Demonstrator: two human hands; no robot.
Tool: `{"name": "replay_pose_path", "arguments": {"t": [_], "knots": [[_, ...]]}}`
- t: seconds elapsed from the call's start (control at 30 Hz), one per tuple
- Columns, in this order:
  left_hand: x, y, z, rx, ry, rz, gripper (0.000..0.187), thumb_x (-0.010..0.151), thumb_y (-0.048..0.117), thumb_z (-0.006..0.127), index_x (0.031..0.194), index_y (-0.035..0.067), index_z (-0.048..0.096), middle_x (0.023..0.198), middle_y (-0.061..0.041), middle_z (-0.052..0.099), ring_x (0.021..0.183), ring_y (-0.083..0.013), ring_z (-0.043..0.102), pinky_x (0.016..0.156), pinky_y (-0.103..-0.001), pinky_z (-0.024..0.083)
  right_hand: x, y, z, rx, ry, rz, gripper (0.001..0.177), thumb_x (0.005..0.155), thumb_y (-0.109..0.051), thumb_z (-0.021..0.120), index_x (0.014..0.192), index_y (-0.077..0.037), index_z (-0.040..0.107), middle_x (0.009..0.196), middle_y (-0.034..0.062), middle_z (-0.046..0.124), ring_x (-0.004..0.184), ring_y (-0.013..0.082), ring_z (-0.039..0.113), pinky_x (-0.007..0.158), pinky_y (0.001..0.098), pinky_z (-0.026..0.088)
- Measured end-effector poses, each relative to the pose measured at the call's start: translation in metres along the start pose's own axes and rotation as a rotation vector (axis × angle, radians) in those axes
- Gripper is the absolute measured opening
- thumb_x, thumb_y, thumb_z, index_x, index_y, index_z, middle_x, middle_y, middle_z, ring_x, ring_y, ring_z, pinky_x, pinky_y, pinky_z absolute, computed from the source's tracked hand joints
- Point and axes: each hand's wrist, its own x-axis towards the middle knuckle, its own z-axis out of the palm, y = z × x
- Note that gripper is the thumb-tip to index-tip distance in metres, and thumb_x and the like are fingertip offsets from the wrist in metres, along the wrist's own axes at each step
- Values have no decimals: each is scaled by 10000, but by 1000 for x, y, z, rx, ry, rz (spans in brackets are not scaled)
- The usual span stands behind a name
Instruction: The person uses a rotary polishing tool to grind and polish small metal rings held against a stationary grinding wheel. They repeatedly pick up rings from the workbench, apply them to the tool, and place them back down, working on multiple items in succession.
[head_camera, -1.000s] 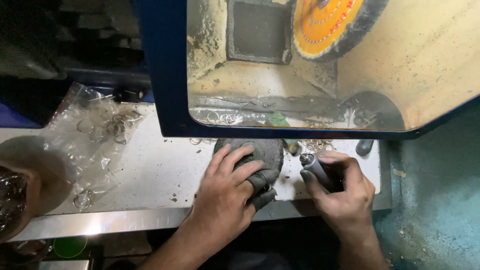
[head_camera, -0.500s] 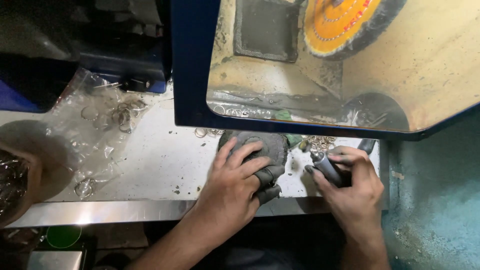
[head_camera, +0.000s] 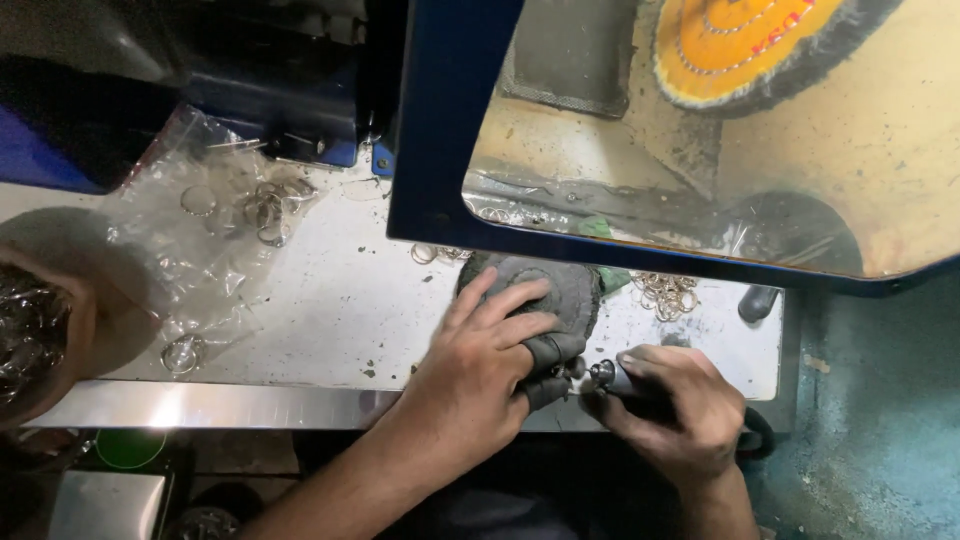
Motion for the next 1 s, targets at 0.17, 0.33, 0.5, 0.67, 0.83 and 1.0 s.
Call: {"name": "replay_pose_path", "arguments": {"t": [0.17, 0.33, 0.5, 0.67, 0.83, 1.0], "knots": [[-2, 1, 0, 70, -36, -15, 146, 667, -24, 756, 805, 21, 776, 1194, -70, 722, 1370, -333, 529, 1242, -599, 239, 4, 6, 5, 60, -44, -53, 404, 812, -228, 863, 1084, -8, 659, 996, 188, 741, 845, 305, 742, 788, 394, 593], [-2, 0, 1, 88, -15, 23, 90, 596, -52, 717, 654, 16, 722, 1183, -82, 717, 1362, -341, 536, 1230, -604, 270, 2, 12, 9, 108, -63, -51, 386, 796, -206, 865, 1068, -26, 658, 1016, 180, 743, 880, 316, 744, 812, 433, 581], [-2, 0, 2, 114, -14, 30, 112, 598, -56, 707, 670, 24, 737, 1188, -68, 714, 1357, -340, 536, 1225, -612, 282, 4, 12, 9, 115, -70, -56, 353, 829, -232, 829, 1059, -18, 668, 1002, 169, 744, 877, 316, 742, 799, 424, 575], [-2, 2, 1, 116, -14, 32, 165, 608, -65, 704, 735, 23, 762, 1186, -69, 709, 1355, -357, 536, 1209, -627, 295, 4, 11, 8, 119, -71, -57, 354, 834, -228, 828, 1073, -24, 663, 1008, 165, 738, 871, 312, 733, 798, 428, 575], [-1, 2, 0, 116, -25, 36, 137, 603, -49, 708, 704, 30, 755, 1194, -69, 708, 1356, -357, 532, 1206, -620, 297, 2, 13, 8, 124, -87, -48, 361, 850, -251, 805, 1091, -21, 666, 1025, 181, 741, 883, 327, 736, 792, 440, 562], [-2, 2, 1, 100, -25, 29, 140, 603, -79, 700, 695, 12, 752, 1179, -61, 709, 1358, -351, 531, 1215, -616, 283, 4, 12, 8, 85, -90, -65, 342, 851, -252, 805, 1066, -30, 657, 1009, 161, 735, 860, 308, 724, 785, 419, 565]]}}
